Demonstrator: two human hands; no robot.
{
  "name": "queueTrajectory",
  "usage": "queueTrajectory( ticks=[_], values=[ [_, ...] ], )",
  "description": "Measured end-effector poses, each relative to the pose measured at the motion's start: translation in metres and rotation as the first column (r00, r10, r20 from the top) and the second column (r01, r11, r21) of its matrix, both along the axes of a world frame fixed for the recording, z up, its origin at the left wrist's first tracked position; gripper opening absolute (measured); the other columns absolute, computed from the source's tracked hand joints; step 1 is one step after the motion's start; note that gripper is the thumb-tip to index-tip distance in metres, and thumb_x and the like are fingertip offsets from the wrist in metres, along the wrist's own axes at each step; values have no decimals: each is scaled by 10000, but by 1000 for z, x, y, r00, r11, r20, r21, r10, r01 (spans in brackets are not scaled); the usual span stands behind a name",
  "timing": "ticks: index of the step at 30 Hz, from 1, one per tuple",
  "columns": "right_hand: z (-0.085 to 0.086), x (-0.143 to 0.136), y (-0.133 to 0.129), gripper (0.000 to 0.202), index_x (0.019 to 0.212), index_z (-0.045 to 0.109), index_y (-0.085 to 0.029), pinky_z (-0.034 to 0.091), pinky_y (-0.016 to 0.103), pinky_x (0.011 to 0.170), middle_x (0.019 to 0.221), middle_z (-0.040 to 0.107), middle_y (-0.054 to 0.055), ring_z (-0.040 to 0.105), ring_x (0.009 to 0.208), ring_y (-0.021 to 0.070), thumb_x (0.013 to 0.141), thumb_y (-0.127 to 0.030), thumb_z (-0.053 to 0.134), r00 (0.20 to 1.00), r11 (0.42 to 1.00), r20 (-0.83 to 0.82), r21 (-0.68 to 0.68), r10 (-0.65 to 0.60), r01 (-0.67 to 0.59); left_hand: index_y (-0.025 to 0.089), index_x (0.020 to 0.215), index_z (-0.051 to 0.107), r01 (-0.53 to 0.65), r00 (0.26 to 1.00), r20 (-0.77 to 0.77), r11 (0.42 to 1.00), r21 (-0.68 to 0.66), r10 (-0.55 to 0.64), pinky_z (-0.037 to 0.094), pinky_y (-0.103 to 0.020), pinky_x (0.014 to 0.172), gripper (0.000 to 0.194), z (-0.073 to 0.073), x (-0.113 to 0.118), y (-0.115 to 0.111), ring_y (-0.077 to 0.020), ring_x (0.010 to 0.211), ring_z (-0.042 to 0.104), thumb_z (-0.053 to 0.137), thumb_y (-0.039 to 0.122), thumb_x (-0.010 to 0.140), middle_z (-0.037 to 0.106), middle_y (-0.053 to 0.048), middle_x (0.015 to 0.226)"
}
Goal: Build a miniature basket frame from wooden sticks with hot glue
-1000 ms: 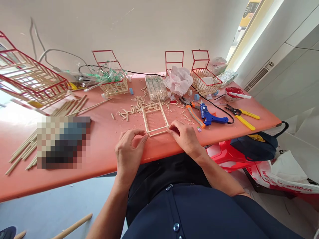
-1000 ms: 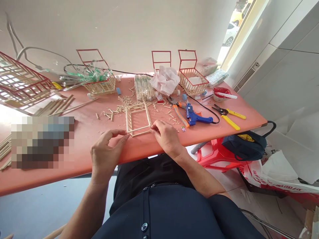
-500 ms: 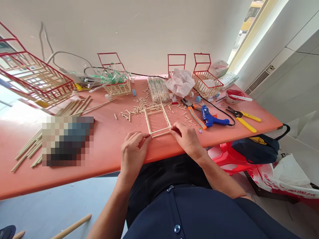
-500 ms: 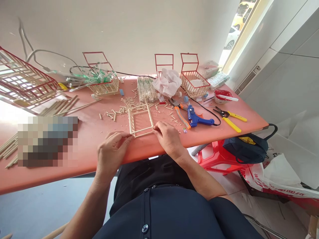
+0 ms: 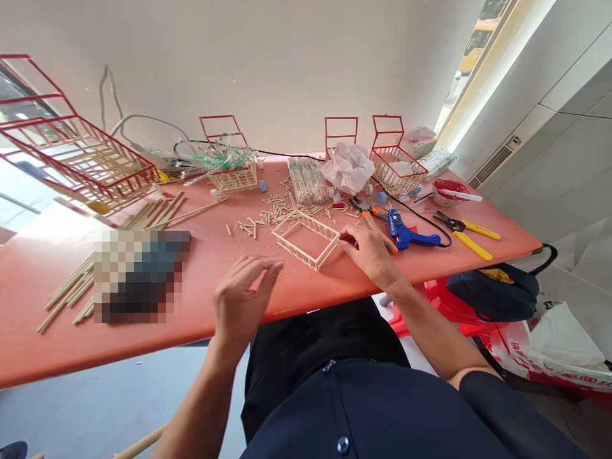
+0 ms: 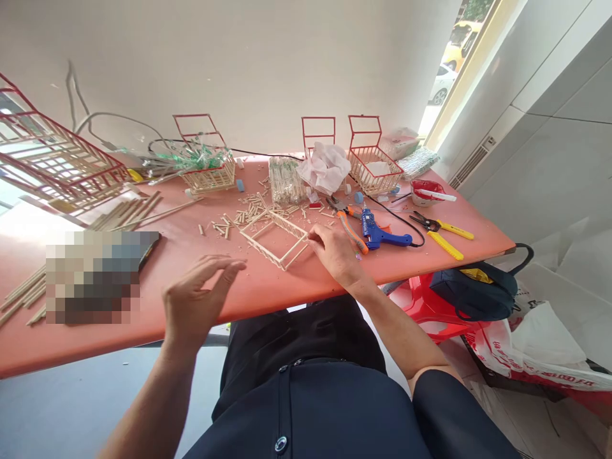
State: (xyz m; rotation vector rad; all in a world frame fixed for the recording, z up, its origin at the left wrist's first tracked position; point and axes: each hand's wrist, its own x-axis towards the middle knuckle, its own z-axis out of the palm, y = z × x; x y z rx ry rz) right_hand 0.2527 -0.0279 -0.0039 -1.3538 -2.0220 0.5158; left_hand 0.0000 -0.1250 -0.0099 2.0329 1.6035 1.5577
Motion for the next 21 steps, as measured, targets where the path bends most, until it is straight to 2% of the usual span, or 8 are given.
queueTrajectory(
  ticks=[2, 4, 7, 9, 11, 15, 21],
  values=[
    [4, 2, 9, 179, 842, 691, -204, 484, 273, 769, 897, 791, 29, 704, 808, 174, 898, -53, 770, 1000, 1000, 14, 1, 6, -6, 238, 902, 809, -143, 988, 43, 988, -61, 146, 568, -373, 911, 204, 8, -18, 12, -226, 901, 763, 702, 383, 997, 830, -24, 915],
    [7, 2, 18, 171, 838, 701, -198, 481, 269, 763, 900, 796, 34, 706, 810, 171, 899, -56, 774, 999, 1000, 38, 1, 4, -4, 244, 1008, 821, -171, 969, 148, 968, -184, 199, 579, -413, 928, 235, 13, -39, 33, -256, 940, 773, 710, 449, 977, 842, -34, 986],
    [8, -1, 32, 149, 842, 718, -194, 476, 263, 762, 889, 802, 35, 710, 809, 167, 910, -74, 773, 997, 1000, 73, -13, 7, -6, 243, 1097, 802, 15, 945, 306, 920, -391, 115, 591, -441, 930, 337, 14, -62, 72, -280, 963, 757, 799, 477, 854, 833, -52, 997],
    [7, -3, 41, 132, 851, 733, -198, 475, 259, 764, 886, 807, 29, 714, 809, 164, 910, -87, 775, 995, 1000, 95, -16, 13, -12, 220, 1122, 775, 184, 908, 417, 869, -460, 29, 602, -409, 859, 475, 13, -67, 92, -260, 910, 747, 861, 481, 735, 808, -58, 942],
    [5, -5, 50, 106, 883, 755, -200, 476, 258, 760, 892, 813, 27, 718, 813, 166, 907, -98, 774, 993, 1000, 114, -20, 16, -14, 191, 1163, 747, 303, 878, 477, 821, -484, -43, 603, -367, 791, 603, 11, -64, 103, -238, 867, 746, 893, 477, 653, 775, -47, 881],
    [7, -10, 65, 122, 926, 792, -190, 495, 261, 772, 908, 826, 37, 730, 826, 174, 898, -81, 748, 990, 999, 137, -44, 27, -21, 147, 1226, 732, 383, 861, 499, 774, -504, -102, 607, -331, 738, 729, 11, -52, 100, -215, 790, 748, 913, 529, 633, 756, -36, 815],
    [14, -18, 78, 231, 949, 822, -190, 518, 254, 841, 935, 834, 29, 733, 840, 163, 858, -17, 698, 992, 998, 113, -24, 56, -53, 180, 1012, 827, 409, 899, 381, 727, -552, -216, 632, -357, 733, 543, 15, -47, 82, -236, 740, 769, 893, 620, 700, 806, -78, 813]
  ],
)
